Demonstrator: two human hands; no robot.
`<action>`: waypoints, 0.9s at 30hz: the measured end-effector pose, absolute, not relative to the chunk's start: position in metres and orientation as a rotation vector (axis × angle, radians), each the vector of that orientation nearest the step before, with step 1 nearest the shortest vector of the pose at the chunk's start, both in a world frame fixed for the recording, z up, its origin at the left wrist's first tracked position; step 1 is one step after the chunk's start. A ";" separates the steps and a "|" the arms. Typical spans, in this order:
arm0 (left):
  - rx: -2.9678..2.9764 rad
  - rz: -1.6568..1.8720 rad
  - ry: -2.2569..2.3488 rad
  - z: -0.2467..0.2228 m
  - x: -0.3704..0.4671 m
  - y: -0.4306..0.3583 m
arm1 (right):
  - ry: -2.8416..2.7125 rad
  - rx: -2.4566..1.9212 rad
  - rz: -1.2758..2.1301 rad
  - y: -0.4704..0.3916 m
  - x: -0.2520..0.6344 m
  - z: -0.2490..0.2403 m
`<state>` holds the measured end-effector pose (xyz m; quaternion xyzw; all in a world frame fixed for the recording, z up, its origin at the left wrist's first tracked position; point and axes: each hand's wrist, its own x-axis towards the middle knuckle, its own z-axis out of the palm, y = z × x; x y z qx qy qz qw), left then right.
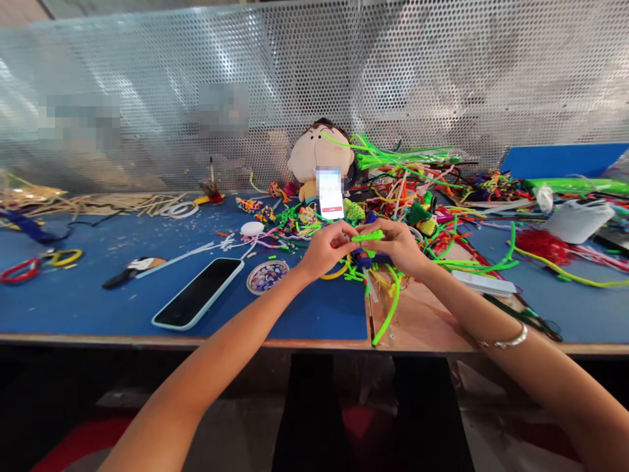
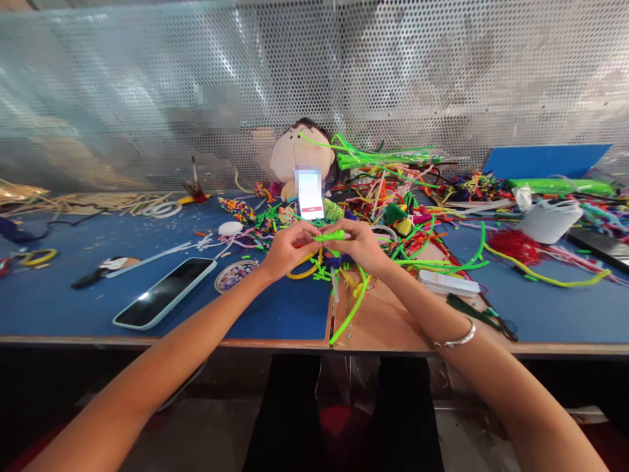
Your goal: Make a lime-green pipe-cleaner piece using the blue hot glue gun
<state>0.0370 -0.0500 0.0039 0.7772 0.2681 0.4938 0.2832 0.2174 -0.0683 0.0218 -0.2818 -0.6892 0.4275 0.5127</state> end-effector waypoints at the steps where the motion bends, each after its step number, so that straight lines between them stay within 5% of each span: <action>1: 2.086 1.318 0.718 0.004 0.037 -0.051 | -1.662 -0.675 1.023 -0.068 0.218 0.021; 27: 1.982 1.229 0.745 0.006 0.037 -0.051 | -1.673 -0.741 1.000 -0.074 0.217 0.025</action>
